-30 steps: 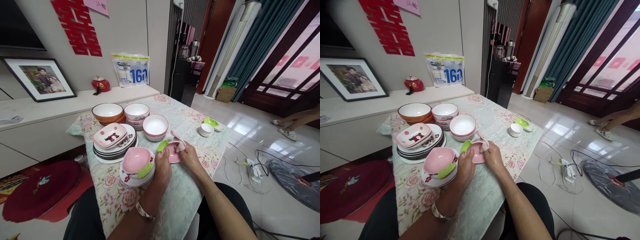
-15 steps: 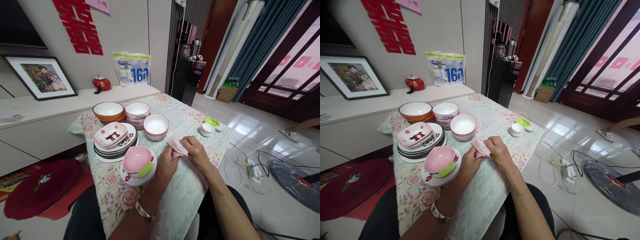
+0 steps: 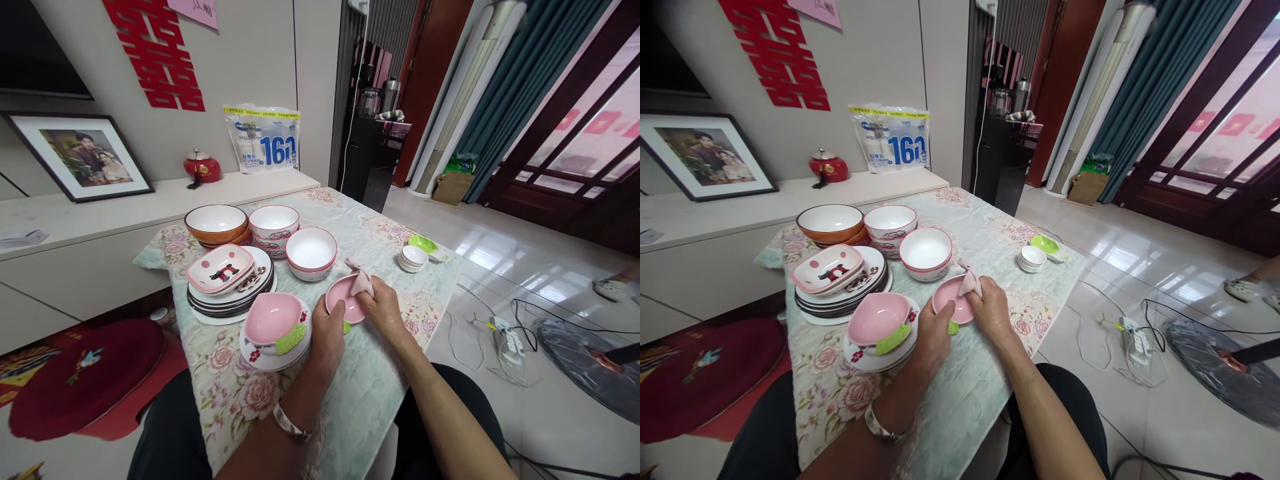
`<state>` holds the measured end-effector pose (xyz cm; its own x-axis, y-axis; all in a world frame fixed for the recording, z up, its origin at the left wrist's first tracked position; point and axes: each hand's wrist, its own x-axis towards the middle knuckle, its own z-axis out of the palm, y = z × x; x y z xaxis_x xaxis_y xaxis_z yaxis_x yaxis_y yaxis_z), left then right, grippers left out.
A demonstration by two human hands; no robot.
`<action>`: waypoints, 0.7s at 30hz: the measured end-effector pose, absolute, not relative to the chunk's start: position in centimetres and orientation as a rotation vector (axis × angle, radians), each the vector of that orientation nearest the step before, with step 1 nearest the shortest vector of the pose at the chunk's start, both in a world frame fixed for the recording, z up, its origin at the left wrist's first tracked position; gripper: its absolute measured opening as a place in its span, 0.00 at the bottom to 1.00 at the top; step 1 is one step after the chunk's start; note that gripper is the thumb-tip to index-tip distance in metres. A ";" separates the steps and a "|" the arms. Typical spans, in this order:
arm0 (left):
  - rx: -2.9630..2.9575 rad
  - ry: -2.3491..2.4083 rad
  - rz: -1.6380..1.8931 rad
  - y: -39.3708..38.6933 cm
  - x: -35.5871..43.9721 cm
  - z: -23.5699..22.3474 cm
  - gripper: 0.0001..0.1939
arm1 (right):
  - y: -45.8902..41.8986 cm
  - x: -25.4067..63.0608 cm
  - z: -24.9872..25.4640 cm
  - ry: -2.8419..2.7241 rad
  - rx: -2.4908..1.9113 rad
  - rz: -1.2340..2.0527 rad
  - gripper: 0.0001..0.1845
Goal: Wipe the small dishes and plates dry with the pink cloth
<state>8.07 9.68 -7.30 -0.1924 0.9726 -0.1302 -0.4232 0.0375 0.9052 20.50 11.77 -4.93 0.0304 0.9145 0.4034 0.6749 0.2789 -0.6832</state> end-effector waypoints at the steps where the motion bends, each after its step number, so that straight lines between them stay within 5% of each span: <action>1: 0.675 1.034 1.477 9.7 8.1 -7.3 0.21 | 11.8 20.3 -5.1 -1.704 -1.476 0.395 0.07; 13: 0.966 1.058 1.369 10.2 7.4 -6.8 0.07 | 10.8 21.3 -2.2 -2.061 -1.274 0.105 0.13; 21: 0.418 0.985 1.381 9.8 8.1 -5.9 0.19 | 11.3 20.4 -3.3 -1.930 -1.734 0.289 0.09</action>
<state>8.10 9.84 -5.89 -0.1079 0.9368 -0.3328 -0.6198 0.1983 0.7593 20.36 11.33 -3.25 -0.0408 0.9707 0.2369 0.8586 0.1553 -0.4886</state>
